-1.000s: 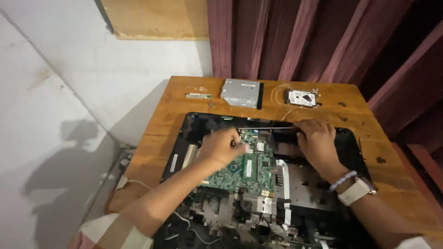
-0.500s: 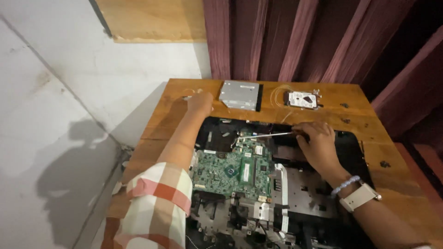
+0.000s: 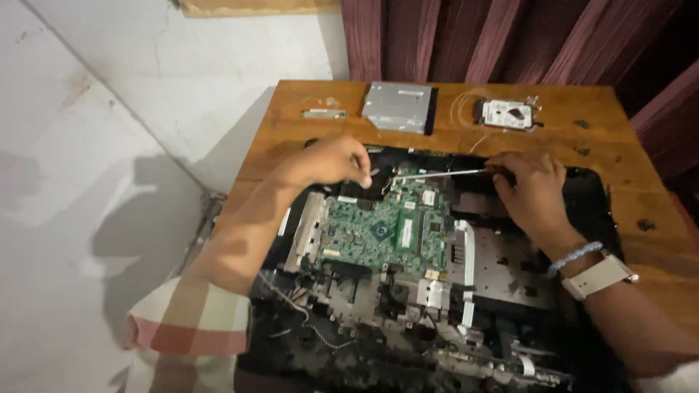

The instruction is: Repairing internal components of a computer by manipulating cables and using a screwdriver.

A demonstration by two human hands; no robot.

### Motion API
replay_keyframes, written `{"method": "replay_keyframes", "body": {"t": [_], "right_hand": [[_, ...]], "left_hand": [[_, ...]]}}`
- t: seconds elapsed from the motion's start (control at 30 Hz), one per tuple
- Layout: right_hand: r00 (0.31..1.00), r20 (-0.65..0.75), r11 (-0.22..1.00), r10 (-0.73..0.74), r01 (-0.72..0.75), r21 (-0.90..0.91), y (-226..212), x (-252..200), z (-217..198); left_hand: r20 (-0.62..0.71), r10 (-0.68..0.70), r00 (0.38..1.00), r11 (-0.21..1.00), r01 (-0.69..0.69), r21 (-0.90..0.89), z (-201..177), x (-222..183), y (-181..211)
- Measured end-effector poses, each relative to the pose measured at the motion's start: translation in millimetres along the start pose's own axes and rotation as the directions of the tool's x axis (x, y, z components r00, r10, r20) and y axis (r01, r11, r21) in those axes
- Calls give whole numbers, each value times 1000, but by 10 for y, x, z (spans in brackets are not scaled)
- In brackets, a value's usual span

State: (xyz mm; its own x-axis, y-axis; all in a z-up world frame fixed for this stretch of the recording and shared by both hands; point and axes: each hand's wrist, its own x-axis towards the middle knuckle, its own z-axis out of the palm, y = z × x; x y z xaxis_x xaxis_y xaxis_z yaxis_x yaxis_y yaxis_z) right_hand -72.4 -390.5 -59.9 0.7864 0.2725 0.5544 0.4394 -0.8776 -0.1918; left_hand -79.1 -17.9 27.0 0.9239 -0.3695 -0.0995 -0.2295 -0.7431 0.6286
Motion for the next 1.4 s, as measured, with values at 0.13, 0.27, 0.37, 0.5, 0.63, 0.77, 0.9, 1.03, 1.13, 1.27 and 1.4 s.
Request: {"method": "replay_keyframes", "body": {"t": [0.13, 0.27, 0.37, 0.5, 0.63, 0.77, 0.9, 1.03, 1.13, 1.27, 1.4], "right_hand": [[1000, 19, 998, 16, -17, 59, 38, -16, 54], [999, 28, 999, 27, -27, 27, 18, 11, -8], [997, 58, 998, 44, -46, 36, 20, 24, 7], [996, 71, 997, 47, -51, 57, -35, 7, -45], [995, 90, 998, 39, -44, 53, 12, -6, -3], [999, 40, 999, -17, 15, 40, -9, 1, -5], [998, -3, 997, -67, 67, 30, 9, -6, 17], [999, 11, 997, -50, 49, 59, -36, -7, -28], [999, 1, 999, -39, 39, 33, 12, 5, 24], [999, 22, 999, -25, 25, 34, -55, 29, -7], [999, 41, 999, -33, 31, 40, -44, 47, -8]], "left_hand": [[96, 37, 995, 999, -37, -5, 239, -111, -34], [91, 45, 995, 999, -47, 20, 324, 19, -178], [116, 32, 993, 998, -37, 49, 338, 60, -275], [148, 49, 988, 999, -51, 11, 276, -18, -250], [195, 64, 979, 998, -67, 8, 303, 29, -363], [256, 12, 967, 996, -33, 77, 295, 47, -304], [380, 5, 925, 982, -76, 172, 247, 190, -337], [475, -44, 879, 974, -67, 214, 229, 372, -417], [497, 41, 867, 955, -180, 236, 264, 485, -561], [552, 95, 828, 949, -242, 200, 207, 411, -457], [530, 70, 845, 969, -184, 165, 162, 318, -386]]}}
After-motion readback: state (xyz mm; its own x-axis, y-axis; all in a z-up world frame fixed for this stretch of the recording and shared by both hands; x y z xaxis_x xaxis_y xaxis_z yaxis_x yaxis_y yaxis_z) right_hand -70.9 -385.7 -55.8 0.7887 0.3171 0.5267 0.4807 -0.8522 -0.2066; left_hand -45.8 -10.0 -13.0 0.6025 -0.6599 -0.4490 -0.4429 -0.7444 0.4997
